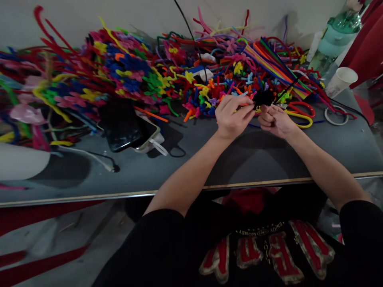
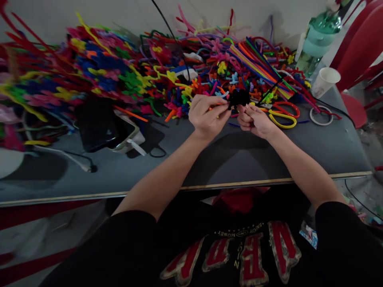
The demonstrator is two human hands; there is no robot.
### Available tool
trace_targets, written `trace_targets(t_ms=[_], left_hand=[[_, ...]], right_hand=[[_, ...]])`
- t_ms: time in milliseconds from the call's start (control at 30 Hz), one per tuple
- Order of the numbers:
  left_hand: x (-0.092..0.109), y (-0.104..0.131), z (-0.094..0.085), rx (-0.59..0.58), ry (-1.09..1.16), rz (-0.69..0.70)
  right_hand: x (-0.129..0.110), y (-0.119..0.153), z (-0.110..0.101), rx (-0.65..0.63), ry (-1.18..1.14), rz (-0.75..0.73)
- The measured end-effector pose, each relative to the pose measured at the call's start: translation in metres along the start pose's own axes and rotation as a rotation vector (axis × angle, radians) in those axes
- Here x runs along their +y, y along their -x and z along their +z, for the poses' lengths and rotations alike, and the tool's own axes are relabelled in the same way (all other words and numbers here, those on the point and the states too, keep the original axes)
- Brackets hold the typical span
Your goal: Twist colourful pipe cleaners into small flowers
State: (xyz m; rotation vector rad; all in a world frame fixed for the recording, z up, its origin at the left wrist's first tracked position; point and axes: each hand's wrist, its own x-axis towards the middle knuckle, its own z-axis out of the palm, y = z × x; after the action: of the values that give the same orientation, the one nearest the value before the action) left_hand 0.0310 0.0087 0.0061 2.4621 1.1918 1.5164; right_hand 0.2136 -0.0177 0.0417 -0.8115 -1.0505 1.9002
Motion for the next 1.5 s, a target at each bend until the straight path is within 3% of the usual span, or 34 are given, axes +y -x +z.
trace_targets(t_ms=[167, 300, 467, 667, 733, 833, 967, 1133, 1300, 1400, 1500], left_hand=[[0.007, 0.008, -0.006, 0.009, -0.014, 0.062], [0.014, 0.005, -0.009, 0.033, 0.124, 0.052], [0.022, -0.005, -0.001, 0.048, 0.547, -0.169], [0.021, -0.005, 0.017, -0.204, 0.889, -0.322], [0.023, -0.004, 0.018, -0.209, 0.902, -0.310], [0.026, -0.003, 0.019, -0.121, 0.857, -0.312], [0.024, -0.002, 0.023, 0.029, 0.782, -0.453], [0.013, -0.001, 0.025, 0.154, 0.645, -0.499], [0.006, 0.002, 0.029, 0.134, 0.529, -0.488], [0.002, 0.005, 0.038, 0.107, 0.649, -0.536], [0.002, 0.007, 0.045, -0.001, 0.857, -0.528]], right_hand=[[-0.001, 0.007, -0.006, -0.162, -0.107, 0.043], [-0.003, 0.008, -0.014, -0.239, -0.099, 0.077], [-0.007, 0.004, -0.024, -0.184, -0.007, 0.114], [0.004, -0.001, -0.037, 0.042, 0.034, 0.059], [0.007, -0.003, -0.037, 0.062, 0.007, 0.040], [0.007, -0.005, -0.033, 0.085, 0.014, 0.030], [0.006, -0.009, -0.028, 0.123, 0.084, 0.006], [0.017, -0.019, -0.033, 0.140, 0.209, -0.208], [0.026, -0.024, -0.037, 0.161, 0.231, -0.253], [0.024, -0.020, -0.031, 0.153, 0.168, -0.197], [0.018, -0.014, -0.022, 0.136, 0.108, -0.146]])
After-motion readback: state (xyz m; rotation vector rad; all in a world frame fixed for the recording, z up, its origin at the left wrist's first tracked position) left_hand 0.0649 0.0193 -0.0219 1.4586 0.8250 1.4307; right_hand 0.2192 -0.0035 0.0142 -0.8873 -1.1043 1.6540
